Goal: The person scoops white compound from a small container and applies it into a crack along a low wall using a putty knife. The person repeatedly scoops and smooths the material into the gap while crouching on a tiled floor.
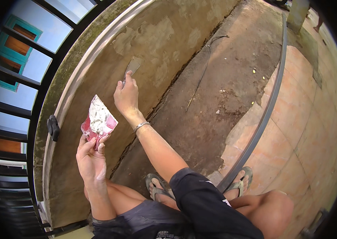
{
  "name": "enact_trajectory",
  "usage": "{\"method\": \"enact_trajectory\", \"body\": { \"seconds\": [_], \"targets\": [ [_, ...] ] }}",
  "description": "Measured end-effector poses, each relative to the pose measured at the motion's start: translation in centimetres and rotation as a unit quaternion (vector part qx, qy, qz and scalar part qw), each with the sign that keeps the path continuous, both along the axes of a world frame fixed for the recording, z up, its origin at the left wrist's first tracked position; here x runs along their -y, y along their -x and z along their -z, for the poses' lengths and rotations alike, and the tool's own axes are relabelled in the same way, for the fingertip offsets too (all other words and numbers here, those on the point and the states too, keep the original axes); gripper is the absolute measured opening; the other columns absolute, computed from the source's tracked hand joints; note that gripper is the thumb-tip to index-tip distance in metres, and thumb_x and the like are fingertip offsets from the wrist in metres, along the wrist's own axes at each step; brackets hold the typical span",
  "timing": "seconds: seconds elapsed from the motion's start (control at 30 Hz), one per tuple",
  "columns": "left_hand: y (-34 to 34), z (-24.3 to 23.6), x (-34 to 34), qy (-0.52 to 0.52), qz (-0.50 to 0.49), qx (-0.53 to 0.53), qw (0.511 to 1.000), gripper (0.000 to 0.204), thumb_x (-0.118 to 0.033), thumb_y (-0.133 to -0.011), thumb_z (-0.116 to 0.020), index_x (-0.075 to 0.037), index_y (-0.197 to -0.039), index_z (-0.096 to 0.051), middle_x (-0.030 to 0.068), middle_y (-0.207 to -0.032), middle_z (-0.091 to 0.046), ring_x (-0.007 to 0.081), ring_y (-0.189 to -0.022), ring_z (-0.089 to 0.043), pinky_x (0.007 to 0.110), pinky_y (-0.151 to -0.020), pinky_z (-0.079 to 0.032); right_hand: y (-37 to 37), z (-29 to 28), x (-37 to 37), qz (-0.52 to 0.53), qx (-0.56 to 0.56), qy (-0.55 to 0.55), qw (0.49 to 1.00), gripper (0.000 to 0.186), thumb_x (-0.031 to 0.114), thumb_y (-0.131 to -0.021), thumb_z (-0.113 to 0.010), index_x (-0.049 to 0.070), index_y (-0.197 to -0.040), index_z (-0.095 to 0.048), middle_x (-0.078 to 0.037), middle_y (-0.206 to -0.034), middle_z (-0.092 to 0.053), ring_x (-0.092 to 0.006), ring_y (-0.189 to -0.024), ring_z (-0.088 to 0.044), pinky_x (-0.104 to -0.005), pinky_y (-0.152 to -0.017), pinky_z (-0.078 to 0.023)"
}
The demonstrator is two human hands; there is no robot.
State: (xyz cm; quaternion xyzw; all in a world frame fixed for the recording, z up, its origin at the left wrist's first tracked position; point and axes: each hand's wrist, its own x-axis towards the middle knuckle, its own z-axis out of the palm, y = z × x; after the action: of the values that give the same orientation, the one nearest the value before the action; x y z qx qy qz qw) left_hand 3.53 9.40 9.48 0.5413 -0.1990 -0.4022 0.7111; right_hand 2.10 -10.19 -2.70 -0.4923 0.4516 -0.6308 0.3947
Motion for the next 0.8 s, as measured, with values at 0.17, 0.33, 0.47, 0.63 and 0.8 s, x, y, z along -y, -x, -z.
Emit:
{"method": "enact_trajectory", "body": {
  "seconds": [0.17, 0.33, 0.47, 0.63, 0.8],
  "targets": [
    [-0.2, -0.2, 0.1, -0.002, -0.002, 0.005, 1.0, 0.053, 0.002, -0.092, -0.055, 0.009, -0.142, -0.041, 0.022, -0.128, -0.064, 0.0301, -0.099, -0.073, 0.029, -0.07, -0.06, 1.6, 0.4, -3.8, -0.131, -0.053, 0.01, 0.99, 0.051, 0.011, -0.098, -0.061, -0.016, -0.14, -0.052, -0.028, -0.094, -0.069, -0.0376, -0.088, -0.072, -0.0445, -0.081, -0.056],
    [-0.7, -0.3, -0.7, 0.005, 0.006, -0.002, 1.0, 0.051, 0.003, -0.093, -0.054, 0.01, -0.142, -0.043, 0.0212, -0.128, -0.064, 0.0288, -0.1, -0.073, 0.028, -0.072, -0.061, 6.9, -0.3, -1.3, -0.145, 0.13, -0.172, 0.966, 0.05, 0.011, -0.1, -0.061, -0.009, -0.146, -0.052, -0.003, -0.076, -0.063, -0.0078, -0.053, -0.057, -0.0247, -0.044, -0.051],
    [-0.9, -0.5, -1.2, 0.005, 0.009, 0.008, 1.0, 0.047, 0.004, -0.095, -0.051, 0.011, -0.141, -0.047, 0.0192, -0.127, -0.067, 0.0249, -0.099, -0.073, 0.025, -0.074, -0.063, 7.6, -1.3, 0.6, -0.184, 0.124, -0.132, 0.966, 0.049, 0.01, -0.099, -0.061, -0.009, -0.143, -0.054, -0.004, -0.065, -0.06, -0.0115, -0.051, -0.058, -0.0287, -0.042, -0.045],
    [-0.7, -0.6, -0.9, 0.003, 0.007, 0.008, 1.0, 0.046, 0.004, -0.095, -0.051, 0.011, -0.141, -0.047, 0.0201, -0.127, -0.066, 0.0258, -0.101, -0.073, 0.025, -0.074, -0.063, 7.5, -0.3, -1.5, -0.272, 0.087, -0.185, 0.941, 0.048, 0.009, -0.097, -0.06, -0.011, -0.14, -0.057, -0.007, -0.063, -0.061, -0.014, -0.047, -0.057, -0.0337, -0.047, -0.048],
    [-0.6, -0.7, -1.1, 0.0, 0.004, 0.008, 1.0, 0.051, 0.002, -0.092, -0.053, 0.01, -0.141, -0.042, 0.0225, -0.127, -0.064, 0.031, -0.102, -0.072, 0.03, -0.073, -0.059, 4.0, 0.7, -2.4, -0.16, 0.134, -0.104, 0.972, 0.048, 0.009, -0.098, -0.062, -0.013, -0.141, -0.054, -0.005, -0.066, -0.063, -0.0124, -0.055, -0.063, -0.0305, -0.049, -0.049]
  ]
}}
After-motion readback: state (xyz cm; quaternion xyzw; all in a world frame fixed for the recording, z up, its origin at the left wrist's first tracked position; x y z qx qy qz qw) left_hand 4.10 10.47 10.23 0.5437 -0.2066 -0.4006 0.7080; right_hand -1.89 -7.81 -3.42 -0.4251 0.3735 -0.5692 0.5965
